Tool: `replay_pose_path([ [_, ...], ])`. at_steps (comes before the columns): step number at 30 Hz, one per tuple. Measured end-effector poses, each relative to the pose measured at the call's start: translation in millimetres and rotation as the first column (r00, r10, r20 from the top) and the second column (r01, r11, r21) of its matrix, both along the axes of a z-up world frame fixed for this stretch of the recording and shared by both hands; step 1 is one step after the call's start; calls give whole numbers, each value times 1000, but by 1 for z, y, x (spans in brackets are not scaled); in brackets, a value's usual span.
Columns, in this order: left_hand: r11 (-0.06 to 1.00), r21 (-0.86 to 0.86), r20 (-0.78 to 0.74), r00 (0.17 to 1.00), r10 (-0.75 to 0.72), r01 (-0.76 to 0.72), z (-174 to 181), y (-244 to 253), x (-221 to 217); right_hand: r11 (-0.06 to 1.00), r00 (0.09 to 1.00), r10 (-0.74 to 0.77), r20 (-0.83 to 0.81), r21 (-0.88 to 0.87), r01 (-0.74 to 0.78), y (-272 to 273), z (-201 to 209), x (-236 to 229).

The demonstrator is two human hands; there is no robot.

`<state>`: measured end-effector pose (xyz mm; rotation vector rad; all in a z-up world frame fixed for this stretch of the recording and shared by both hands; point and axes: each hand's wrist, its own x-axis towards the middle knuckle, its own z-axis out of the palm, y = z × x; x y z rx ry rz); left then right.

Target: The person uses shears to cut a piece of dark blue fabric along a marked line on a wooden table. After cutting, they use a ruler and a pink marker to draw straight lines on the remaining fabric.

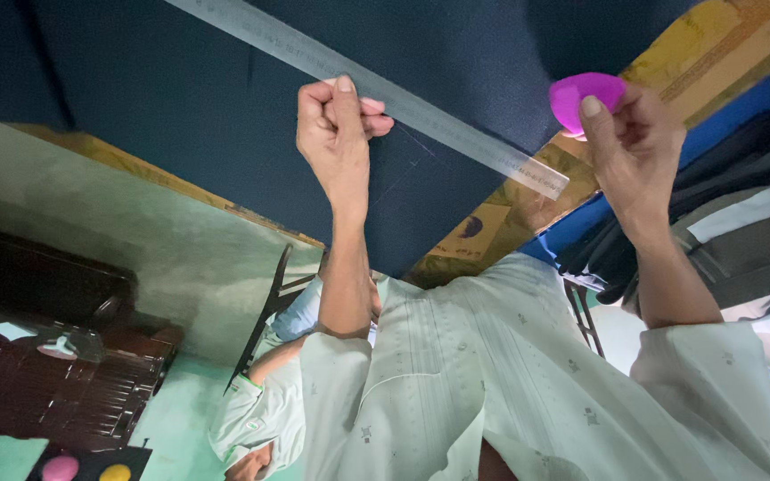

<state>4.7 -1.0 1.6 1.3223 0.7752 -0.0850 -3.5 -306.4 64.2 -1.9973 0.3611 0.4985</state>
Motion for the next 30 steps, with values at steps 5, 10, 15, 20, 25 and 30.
replay_pose_path([
  [5,1000,5,-15,1000,5,-5,-1,0,-1,998,999,30,-11,-53,-30,5,0,5],
  [10,997,-58,-48,998,46,-48,1,1,2,986,995,42,-87,-156,-55,21,6,22],
  [15,996,-56,-104,993,61,-67,5,-2,7,987,995,92,-27,137,-88,46,10,42],
  [20,1000,13,-147,989,9,-7,8,0,9,970,986,165,18,175,-166,68,13,64],
  [25,999,32,-183,983,-14,20,9,0,13,948,952,299,67,89,-304,88,8,79],
  [30,1000,18,-212,977,-3,7,9,-1,13,901,880,421,221,10,-433,94,-3,85],
])
